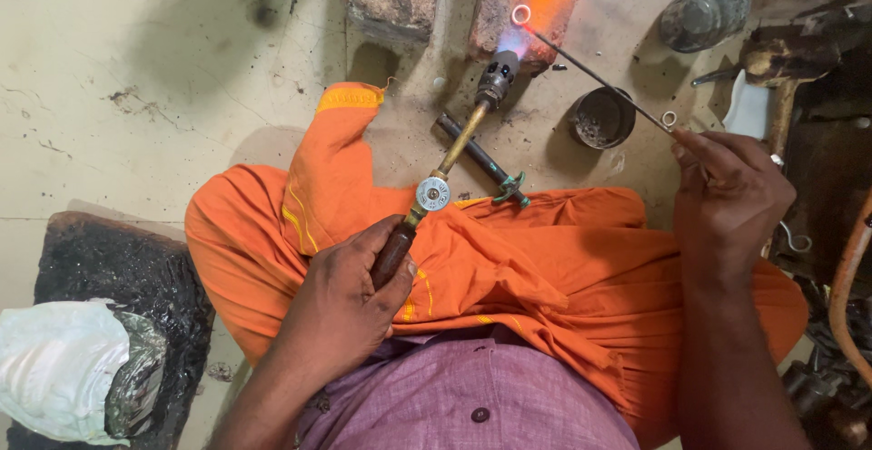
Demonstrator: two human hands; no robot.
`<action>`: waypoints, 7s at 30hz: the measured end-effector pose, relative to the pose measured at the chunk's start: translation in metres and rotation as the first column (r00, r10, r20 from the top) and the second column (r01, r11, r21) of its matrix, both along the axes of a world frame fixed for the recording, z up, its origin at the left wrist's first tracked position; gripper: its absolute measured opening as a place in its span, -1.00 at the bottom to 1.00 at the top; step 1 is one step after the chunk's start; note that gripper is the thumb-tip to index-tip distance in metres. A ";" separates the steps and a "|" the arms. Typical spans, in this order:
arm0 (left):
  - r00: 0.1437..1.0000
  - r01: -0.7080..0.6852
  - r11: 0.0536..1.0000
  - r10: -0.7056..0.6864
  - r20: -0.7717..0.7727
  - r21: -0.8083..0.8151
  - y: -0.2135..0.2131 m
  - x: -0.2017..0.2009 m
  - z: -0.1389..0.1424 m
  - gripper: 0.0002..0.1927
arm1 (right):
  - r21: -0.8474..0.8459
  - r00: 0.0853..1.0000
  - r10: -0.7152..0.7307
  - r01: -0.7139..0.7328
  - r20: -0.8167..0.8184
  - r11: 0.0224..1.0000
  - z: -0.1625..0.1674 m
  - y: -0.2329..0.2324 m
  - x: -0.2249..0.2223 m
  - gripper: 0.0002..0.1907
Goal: The person holds a blowtorch in one hand and heats small metal rings held on a rod over the flame. They quench a heated ring in a green cup of liquid, then place a ring on a small anvil and hammer and punch it to shape it.
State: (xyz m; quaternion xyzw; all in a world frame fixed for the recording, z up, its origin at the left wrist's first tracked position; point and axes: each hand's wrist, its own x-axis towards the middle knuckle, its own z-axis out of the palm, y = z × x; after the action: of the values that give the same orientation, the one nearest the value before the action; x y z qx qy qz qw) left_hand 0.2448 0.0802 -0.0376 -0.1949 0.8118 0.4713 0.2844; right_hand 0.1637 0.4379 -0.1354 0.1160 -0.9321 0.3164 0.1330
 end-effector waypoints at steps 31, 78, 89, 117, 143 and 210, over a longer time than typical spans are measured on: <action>0.999 -0.003 1.000 0.002 0.036 0.012 0.000 0.000 -0.003 -0.61 | 0.013 1.000 -0.030 0.030 -0.002 0.999 0.006 -0.007 -0.005 -0.75; 0.997 -0.074 0.993 0.077 -0.028 0.093 -0.027 0.015 0.009 -0.60 | 0.204 0.973 -0.210 0.187 0.093 0.961 0.051 -0.035 0.047 -0.85; 0.969 -0.200 0.956 0.225 -0.103 0.214 -0.088 0.047 0.029 -0.63 | 0.117 0.786 -0.238 0.208 0.571 0.971 0.034 -0.129 0.115 -0.70; 0.774 0.101 0.994 -0.048 -0.631 0.048 -0.057 0.126 0.010 -0.51 | 0.114 0.847 0.515 -0.503 -0.130 0.857 0.157 -0.248 0.129 -0.64; 0.837 -0.084 0.967 -0.062 -0.544 -0.239 -0.067 0.088 0.008 -0.62 | 0.295 0.994 0.063 -0.086 0.086 0.952 0.118 -0.292 0.091 -0.58; 0.856 -0.346 0.754 0.010 -0.517 -0.559 -0.187 -0.005 -0.088 -0.38 | 0.711 0.528 -0.498 -0.355 0.688 0.607 0.001 0.002 -0.076 -0.63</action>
State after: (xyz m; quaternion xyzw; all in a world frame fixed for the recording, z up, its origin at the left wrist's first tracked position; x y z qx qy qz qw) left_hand 0.2399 -0.1065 -0.1253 -0.2341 0.9432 0.2287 -0.0578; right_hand 0.0876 0.4397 -0.1339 -0.0507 -0.9128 -0.1224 -0.3863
